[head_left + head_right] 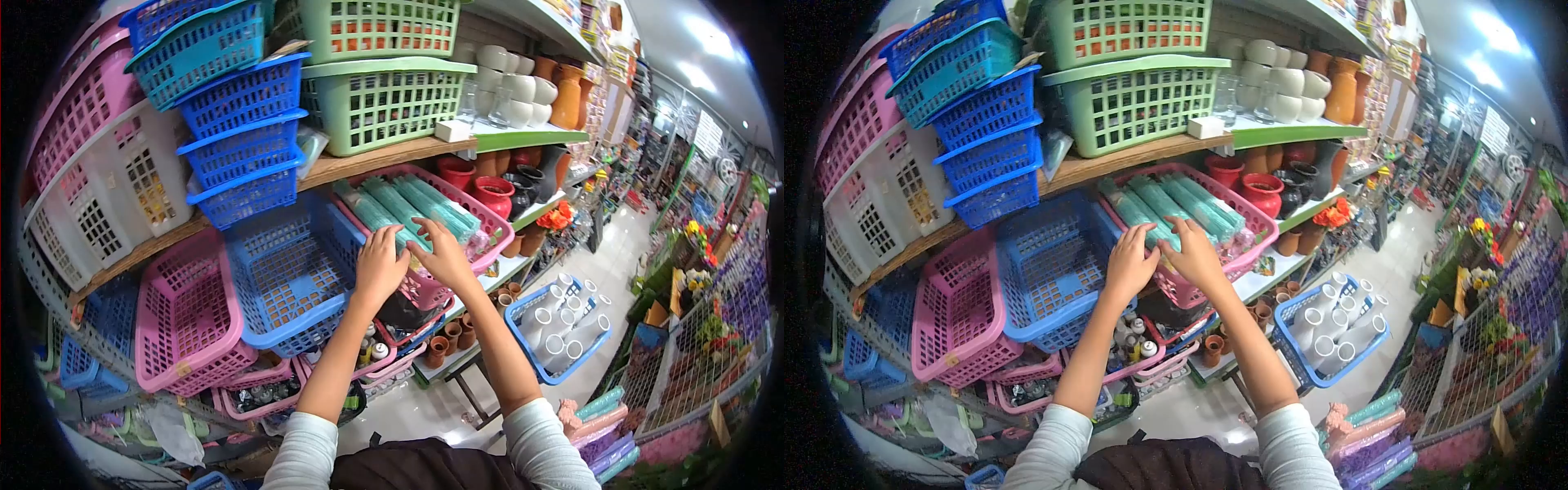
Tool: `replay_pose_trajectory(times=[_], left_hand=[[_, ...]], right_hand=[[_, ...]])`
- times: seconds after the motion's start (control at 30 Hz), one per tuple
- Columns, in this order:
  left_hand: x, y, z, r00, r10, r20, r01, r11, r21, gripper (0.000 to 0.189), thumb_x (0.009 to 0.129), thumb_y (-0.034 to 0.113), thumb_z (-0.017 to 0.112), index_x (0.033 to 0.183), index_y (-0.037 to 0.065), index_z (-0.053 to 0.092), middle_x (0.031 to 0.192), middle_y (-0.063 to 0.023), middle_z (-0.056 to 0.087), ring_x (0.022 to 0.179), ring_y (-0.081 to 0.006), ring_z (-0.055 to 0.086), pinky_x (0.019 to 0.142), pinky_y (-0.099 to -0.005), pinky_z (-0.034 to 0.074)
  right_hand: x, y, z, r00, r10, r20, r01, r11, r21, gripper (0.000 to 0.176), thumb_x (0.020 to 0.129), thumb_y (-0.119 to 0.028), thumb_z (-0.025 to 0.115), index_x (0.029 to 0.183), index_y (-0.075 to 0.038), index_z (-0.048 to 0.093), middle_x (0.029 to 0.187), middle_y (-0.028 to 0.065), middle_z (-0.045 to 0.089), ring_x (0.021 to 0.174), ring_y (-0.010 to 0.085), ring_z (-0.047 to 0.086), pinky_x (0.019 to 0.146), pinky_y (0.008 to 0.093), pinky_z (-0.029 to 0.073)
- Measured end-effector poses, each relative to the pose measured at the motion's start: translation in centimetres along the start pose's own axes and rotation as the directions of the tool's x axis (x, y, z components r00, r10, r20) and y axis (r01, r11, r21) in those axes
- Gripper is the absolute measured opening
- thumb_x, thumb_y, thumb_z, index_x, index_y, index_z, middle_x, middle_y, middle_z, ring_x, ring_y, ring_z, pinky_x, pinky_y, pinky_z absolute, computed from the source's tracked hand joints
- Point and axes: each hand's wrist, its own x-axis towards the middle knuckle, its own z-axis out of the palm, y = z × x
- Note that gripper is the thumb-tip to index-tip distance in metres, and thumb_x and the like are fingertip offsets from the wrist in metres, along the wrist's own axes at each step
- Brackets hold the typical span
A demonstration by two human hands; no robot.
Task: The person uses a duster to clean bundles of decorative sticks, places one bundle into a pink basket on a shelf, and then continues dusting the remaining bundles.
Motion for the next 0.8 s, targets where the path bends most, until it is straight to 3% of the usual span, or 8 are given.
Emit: replay_pose_trajectory(times=[0.07,0.23,0.37,0.43,0.57,0.73,0.8], left_hand=[[-0.7,2.6,-0.2,0.996,0.069,-0.049,-0.075,0.989,-0.129,0.037,0.078,0.012,0.058,0.114,0.006,0.051,0.113,-0.0124,0.055,0.106,-0.0319,0.051,0.09,-0.0389,0.041],[-2.9,7.8,1.5,0.984,0.172,0.042,-0.147,0.925,-0.351,0.033,0.079,0.01,0.058,0.111,0.002,0.053,0.108,-0.0148,0.057,0.104,-0.0326,0.053,0.088,-0.0385,0.042],[-5.4,11.6,4.9,0.955,0.262,0.143,-0.153,0.841,-0.519,0.028,0.08,0.01,0.057,0.106,0.003,0.056,0.104,-0.0141,0.059,0.099,-0.0318,0.056,0.084,-0.0385,0.043],[-6.4,13.7,6.4,0.924,0.317,0.213,-0.149,0.813,-0.563,0.027,0.08,0.01,0.057,0.106,0.004,0.056,0.104,-0.0133,0.059,0.098,-0.0311,0.056,0.083,-0.0384,0.044],[-8.8,17.4,9.9,0.852,0.404,0.334,-0.119,0.77,-0.627,0.028,0.08,0.011,0.059,0.107,0.004,0.057,0.103,-0.0125,0.06,0.098,-0.03,0.056,0.082,-0.0377,0.044],[-12.4,22.1,13.9,0.751,0.544,0.375,-0.1,0.654,-0.75,0.029,0.08,0.014,0.059,0.107,0.005,0.057,0.101,-0.0113,0.06,0.097,-0.029,0.057,0.082,-0.0371,0.044],[-14.1,24.0,15.2,0.71,0.588,0.387,-0.076,0.61,-0.788,0.027,0.08,0.017,0.059,0.106,0.006,0.058,0.099,-0.011,0.06,0.095,-0.0289,0.057,0.081,-0.0368,0.045]], right_hand=[[-2.0,-0.3,-1.4,0.997,0.025,-0.076,-0.019,0.997,0.078,0.042,0.079,-0.019,0.063,0.116,-0.001,0.053,0.096,0.0163,0.058,0.092,0.0331,0.056,0.081,0.0383,0.044],[-8.3,-0.3,-5.5,0.964,0.238,-0.117,-0.193,0.933,0.305,0.039,0.082,-0.014,0.061,0.117,-0.001,0.051,0.099,0.0141,0.061,0.086,0.0208,0.061,0.076,0.0318,0.048],[-13.7,0.2,-8.6,0.892,0.386,-0.237,-0.299,0.895,0.331,0.035,0.084,-0.012,0.06,0.117,-0.002,0.052,0.093,0.011,0.063,0.077,0.0148,0.06,0.065,0.0272,0.049],[-16.6,0.7,-10.2,0.849,0.462,-0.256,-0.381,0.871,0.309,0.034,0.085,-0.013,0.059,0.117,-0.004,0.053,0.093,0.0074,0.062,0.083,0.0121,0.058,0.071,0.0259,0.048],[-22.4,2.2,-12.8,0.74,0.55,-0.387,-0.467,0.835,0.292,0.034,0.084,-0.009,0.06,0.117,-0.003,0.053,0.092,0.0072,0.062,0.081,0.0115,0.058,0.068,0.0247,0.049],[-30.3,1.8,-15.9,0.518,0.646,-0.56,-0.632,0.731,0.258,0.031,0.084,-0.01,0.06,0.114,-0.005,0.055,0.089,0.0059,0.061,0.078,0.011,0.057,0.063,0.0238,0.047],[-33.3,1.1,-17.2,0.429,0.649,-0.628,-0.691,0.683,0.235,0.033,0.084,-0.012,0.061,0.114,-0.001,0.054,0.088,0.0094,0.062,0.075,0.014,0.058,0.062,0.0261,0.048]])
